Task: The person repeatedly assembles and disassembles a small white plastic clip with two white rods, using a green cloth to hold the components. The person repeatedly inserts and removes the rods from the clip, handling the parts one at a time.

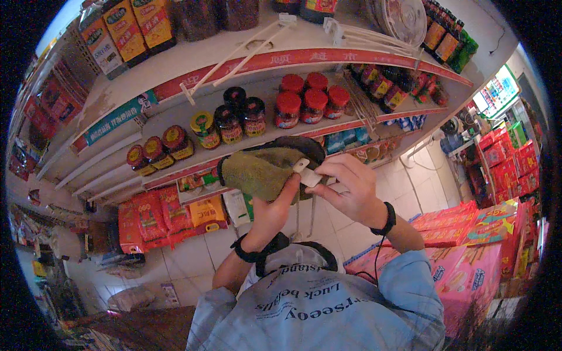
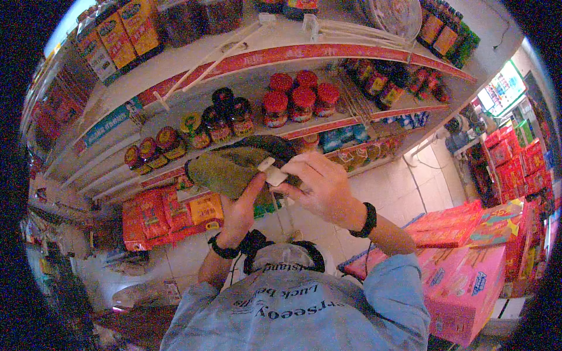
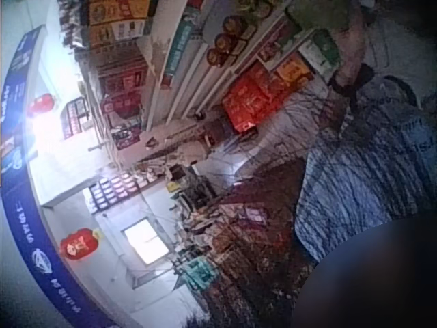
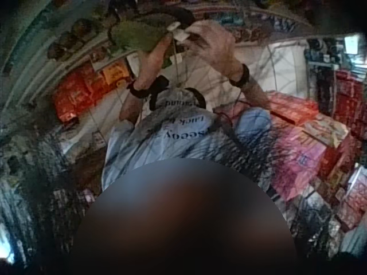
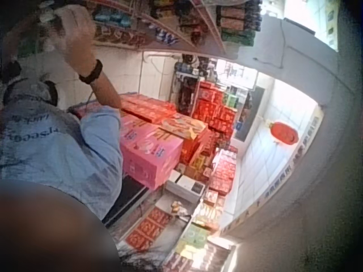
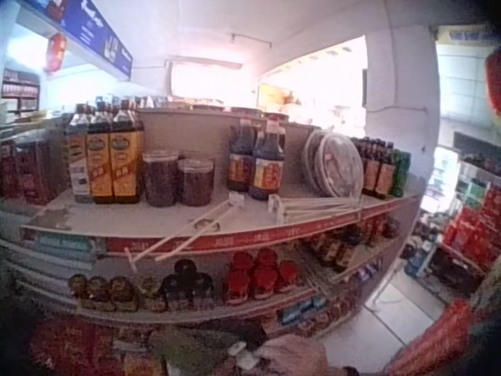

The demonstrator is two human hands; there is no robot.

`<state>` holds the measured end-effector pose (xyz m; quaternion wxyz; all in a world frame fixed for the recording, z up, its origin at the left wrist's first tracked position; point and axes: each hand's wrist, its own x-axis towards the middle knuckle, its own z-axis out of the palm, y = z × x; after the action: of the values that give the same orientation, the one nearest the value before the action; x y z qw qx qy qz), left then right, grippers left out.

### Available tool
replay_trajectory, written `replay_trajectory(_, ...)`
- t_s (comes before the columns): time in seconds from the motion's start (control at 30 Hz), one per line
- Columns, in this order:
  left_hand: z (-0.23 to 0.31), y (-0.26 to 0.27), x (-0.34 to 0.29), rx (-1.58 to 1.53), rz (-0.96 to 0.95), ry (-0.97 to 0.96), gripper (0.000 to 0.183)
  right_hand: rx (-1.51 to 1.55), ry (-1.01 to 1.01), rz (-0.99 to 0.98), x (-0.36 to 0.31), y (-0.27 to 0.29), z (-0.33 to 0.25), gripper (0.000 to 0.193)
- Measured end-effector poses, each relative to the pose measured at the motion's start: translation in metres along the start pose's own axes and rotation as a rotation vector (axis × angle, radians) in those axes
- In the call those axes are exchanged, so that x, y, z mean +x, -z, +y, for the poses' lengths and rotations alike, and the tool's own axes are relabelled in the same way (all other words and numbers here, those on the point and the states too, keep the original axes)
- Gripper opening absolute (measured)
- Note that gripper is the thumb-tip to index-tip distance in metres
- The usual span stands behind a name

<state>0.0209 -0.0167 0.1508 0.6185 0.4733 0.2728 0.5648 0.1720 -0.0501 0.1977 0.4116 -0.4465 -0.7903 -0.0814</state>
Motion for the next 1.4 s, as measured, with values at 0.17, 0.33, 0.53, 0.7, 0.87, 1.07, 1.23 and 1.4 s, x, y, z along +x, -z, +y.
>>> replay_trajectory(0.17,0.007,-0.002,0.002,0.073,0.006,0.007,0.024,0.194,-0.333,-0.077,-0.010,-0.002,0.001,0.030)
replay_trajectory(0.33,0.009,-0.001,0.003,0.047,0.039,0.090,0.027,0.356,-0.555,-0.038,-0.011,-0.006,-0.001,0.030)
replay_trajectory(0.53,0.009,-0.007,0.006,0.093,0.107,0.128,0.029,0.818,-0.766,0.034,-0.017,-0.005,0.017,0.022)
replay_trajectory(0.7,0.001,0.000,0.013,0.156,0.133,0.095,0.031,1.949,-0.971,-0.122,-0.013,0.004,0.034,0.036)
replay_trajectory(0.87,0.000,-0.006,0.016,0.204,0.175,-0.014,0.031,2.122,-0.995,-0.115,-0.010,0.004,0.037,0.036)
replay_trajectory(1.07,0.002,-0.006,0.017,0.242,0.139,-0.013,0.030,1.440,-0.898,0.004,-0.009,0.002,0.031,0.024)
replay_trajectory(1.23,0.009,-0.006,0.011,0.344,0.100,-0.006,0.029,0.172,-0.364,-0.094,-0.005,0.000,0.016,0.035)
replay_trajectory(1.4,0.006,-0.003,0.005,0.335,0.052,-0.070,0.028,0.097,-0.360,-0.036,-0.002,-0.008,0.000,0.029)
